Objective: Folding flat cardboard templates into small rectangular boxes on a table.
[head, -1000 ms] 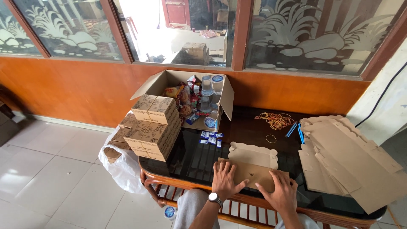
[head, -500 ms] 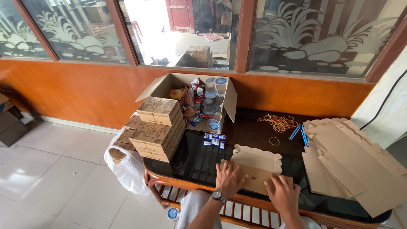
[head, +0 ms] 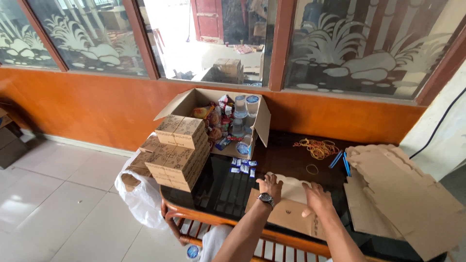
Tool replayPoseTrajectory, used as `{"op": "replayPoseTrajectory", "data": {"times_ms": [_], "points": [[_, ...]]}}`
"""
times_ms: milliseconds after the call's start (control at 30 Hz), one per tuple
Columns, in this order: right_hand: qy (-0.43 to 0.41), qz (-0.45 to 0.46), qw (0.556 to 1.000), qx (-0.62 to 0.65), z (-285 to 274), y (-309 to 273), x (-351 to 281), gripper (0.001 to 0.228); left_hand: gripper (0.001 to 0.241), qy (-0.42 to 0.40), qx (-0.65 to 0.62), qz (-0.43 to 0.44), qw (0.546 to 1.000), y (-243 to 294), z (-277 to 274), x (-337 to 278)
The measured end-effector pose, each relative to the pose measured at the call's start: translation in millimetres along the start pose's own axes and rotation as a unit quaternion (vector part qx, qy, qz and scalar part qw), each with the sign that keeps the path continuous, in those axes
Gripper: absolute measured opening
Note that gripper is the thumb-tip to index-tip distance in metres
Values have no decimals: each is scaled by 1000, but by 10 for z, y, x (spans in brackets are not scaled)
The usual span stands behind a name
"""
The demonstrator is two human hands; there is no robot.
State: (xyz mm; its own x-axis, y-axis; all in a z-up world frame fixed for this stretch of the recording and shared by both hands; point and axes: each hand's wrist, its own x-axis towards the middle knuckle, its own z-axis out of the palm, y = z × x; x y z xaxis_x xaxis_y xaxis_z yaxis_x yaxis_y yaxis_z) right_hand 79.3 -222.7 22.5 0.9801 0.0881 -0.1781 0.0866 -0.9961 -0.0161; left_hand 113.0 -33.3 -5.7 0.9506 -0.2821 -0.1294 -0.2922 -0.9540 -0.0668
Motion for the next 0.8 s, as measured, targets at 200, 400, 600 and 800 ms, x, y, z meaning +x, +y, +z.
{"op": "replayPoseTrajectory", "data": {"times_ms": [200,400,600,800], "points": [[-199,46,979,-5,-437,-30,62,154,74,-122,-16,23,992,31,-306,304],[-213,10,975,-69,-651,-130,4,146,74,-160,-65,24,985,-31,-251,528],[-220,8,969,-111,-751,-290,-7,156,124,-140,-42,56,988,-194,-234,405],[-259,-4,964,-56,-763,-190,89,155,160,-210,-37,38,976,-169,-465,351]]}}
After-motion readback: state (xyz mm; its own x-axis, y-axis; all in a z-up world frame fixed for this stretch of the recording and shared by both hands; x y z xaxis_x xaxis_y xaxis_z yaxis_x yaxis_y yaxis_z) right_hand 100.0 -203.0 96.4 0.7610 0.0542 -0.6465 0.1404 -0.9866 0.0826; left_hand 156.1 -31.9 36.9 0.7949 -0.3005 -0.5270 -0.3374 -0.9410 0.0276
